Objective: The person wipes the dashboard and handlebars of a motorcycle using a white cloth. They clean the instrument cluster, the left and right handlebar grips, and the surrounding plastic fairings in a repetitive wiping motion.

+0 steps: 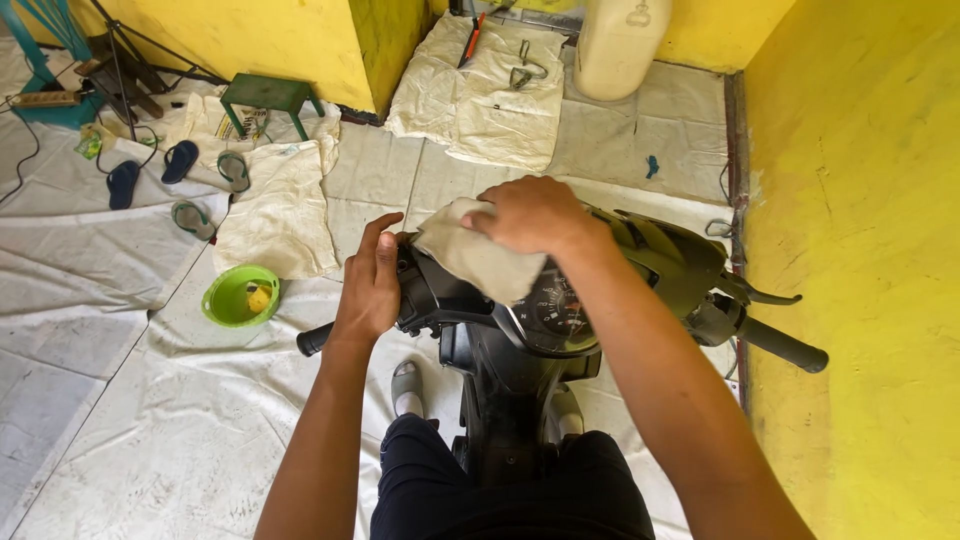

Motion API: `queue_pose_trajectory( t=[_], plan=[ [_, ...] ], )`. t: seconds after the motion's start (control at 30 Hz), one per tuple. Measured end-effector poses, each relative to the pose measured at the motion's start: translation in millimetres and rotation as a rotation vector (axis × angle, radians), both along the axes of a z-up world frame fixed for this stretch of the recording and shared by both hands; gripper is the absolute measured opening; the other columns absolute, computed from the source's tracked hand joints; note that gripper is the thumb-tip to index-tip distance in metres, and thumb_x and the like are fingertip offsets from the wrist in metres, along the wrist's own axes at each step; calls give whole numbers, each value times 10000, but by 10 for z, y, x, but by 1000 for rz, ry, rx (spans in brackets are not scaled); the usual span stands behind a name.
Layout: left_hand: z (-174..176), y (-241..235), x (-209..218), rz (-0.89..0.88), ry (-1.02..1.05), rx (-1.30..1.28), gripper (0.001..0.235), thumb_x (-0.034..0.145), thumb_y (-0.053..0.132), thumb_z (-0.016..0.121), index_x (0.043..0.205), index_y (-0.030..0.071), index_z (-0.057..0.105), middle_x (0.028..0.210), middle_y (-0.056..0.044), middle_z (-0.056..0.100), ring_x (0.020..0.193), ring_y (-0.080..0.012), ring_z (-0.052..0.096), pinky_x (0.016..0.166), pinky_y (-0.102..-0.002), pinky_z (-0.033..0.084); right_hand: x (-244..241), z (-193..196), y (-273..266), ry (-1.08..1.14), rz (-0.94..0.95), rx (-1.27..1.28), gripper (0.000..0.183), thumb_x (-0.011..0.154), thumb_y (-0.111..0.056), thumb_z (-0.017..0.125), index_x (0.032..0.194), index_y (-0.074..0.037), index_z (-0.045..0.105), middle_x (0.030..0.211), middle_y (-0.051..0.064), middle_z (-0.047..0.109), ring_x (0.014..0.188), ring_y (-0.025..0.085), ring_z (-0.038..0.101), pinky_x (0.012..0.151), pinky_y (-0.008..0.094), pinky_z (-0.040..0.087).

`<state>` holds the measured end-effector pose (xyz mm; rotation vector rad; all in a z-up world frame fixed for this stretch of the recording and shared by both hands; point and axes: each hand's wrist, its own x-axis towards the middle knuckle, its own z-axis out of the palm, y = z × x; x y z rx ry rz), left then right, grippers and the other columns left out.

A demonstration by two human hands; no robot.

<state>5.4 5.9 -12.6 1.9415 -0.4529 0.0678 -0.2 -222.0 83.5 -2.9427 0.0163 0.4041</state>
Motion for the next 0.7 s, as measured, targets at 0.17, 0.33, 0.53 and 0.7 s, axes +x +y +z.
queue_pose_trajectory(
  t=[0.17,0.33,0.53,0.7],
  plan=[
    [11,4,-2,21,50,32,641,1059,586,255,1411,130,538,1208,-259,728,1199,-444,651,1043,-460,458,-286,-26,-635,-84,-32,220,683,918,-653,517,1344,-139,659,1309,132,698,1202,327,646,1051,436,472],
    [38,-28,35,13,40,27,645,1059,588,249,1406,130,543,1221,-259,717,1212,-436,647,1054,-464,446,-788,-91,-928,-334,-136,406,656,950,-605,534,1343,-90,639,1354,160,644,1253,368,580,1045,425,431],
    [66,-45,-9,47,53,55,651,1062,586,234,1414,128,534,1226,-264,710,1211,-445,636,1056,-465,446,-1389,-518,-799,-742,-160,142,582,1074,-490,425,1405,-40,587,1449,184,605,1356,364,544,1219,541,282],
    [125,-68,-95,65,69,59,627,1066,561,235,1390,120,541,1179,-245,733,1170,-443,657,1027,-473,463,-1732,-1192,-469,-956,-331,-115,677,1112,-429,380,1574,66,353,1696,247,220,1562,516,163,1245,670,87]
  ],
)
